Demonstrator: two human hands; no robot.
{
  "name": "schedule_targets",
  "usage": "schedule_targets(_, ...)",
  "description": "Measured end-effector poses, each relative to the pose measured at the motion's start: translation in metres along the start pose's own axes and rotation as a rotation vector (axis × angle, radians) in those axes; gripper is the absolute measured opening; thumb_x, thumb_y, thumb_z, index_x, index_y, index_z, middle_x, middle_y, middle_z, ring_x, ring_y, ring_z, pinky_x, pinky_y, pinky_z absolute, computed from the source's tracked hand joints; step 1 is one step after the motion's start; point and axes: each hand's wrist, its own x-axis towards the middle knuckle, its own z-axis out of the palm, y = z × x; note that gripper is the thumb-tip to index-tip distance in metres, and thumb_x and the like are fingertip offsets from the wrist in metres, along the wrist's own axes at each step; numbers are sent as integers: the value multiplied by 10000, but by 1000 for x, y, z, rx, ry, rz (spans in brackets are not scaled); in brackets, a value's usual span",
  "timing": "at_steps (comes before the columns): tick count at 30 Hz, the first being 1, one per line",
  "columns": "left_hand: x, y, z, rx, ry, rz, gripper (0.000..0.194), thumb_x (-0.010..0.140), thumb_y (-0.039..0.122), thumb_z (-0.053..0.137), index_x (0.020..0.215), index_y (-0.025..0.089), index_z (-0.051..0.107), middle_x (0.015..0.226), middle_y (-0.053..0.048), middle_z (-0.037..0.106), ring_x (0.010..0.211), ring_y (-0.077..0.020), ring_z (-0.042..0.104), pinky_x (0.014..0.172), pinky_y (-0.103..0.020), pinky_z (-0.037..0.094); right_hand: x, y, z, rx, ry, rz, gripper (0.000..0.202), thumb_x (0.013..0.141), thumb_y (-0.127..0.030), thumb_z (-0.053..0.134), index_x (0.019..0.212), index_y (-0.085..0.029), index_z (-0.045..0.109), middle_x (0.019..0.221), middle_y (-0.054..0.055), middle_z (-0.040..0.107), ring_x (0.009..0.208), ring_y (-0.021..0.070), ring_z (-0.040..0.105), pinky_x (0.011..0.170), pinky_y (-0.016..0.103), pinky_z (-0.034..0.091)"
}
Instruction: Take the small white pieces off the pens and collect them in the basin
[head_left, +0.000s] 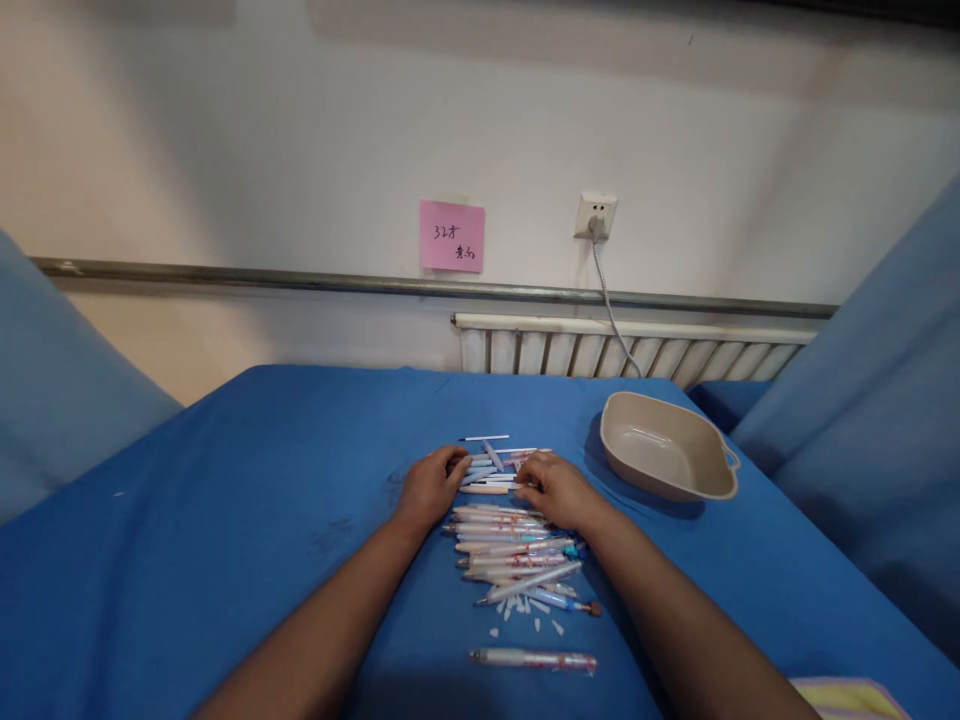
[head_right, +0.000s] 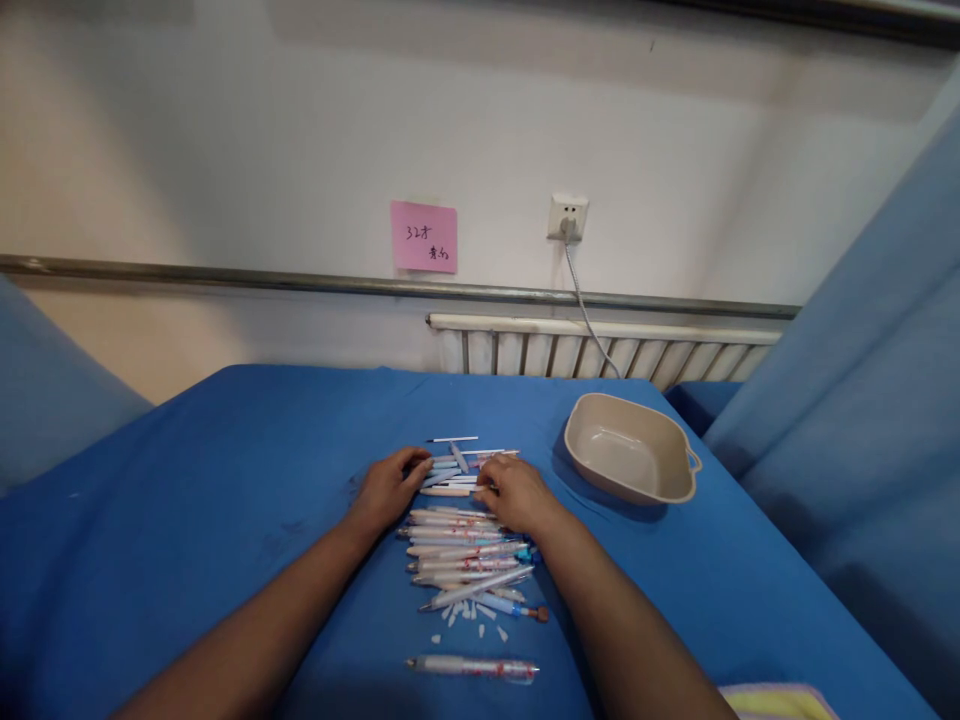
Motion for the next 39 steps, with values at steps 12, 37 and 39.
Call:
schedule_targets(12, -4, 4, 1, -114, -19, 168, 227, 820, 327, 508, 939, 190, 645, 899, -27, 695, 838, -172, 629, 774, -270, 461, -2, -16, -6, -111, -178, -64, 188, 778, -164, 517, 919, -188, 639, 919, 69, 652, 859, 184, 574, 761, 275, 390)
schedule_targets(37, -8, 16, -9, -90, -208, 284, 297, 871, 367, 428, 1061, 205, 590, 930, -39, 656, 855, -177, 589, 788, -278, 435, 2, -5, 7, 327, -10, 46, 109, 805, -175, 562, 869, -180, 650, 836, 19, 662, 792, 150, 582, 711, 248, 406)
schedule_targets(39, -8, 16, -8, -80, -218, 229, 315, 895, 362, 366, 1047, 213, 598, 933, -38, 664, 840, -176, 601, 784, -282, 438, 3, -6, 7, 317, -12, 37, 112, 801, -169, 566, 871, -182, 651, 852, 19, 665, 809, 150, 583, 724, 248, 406)
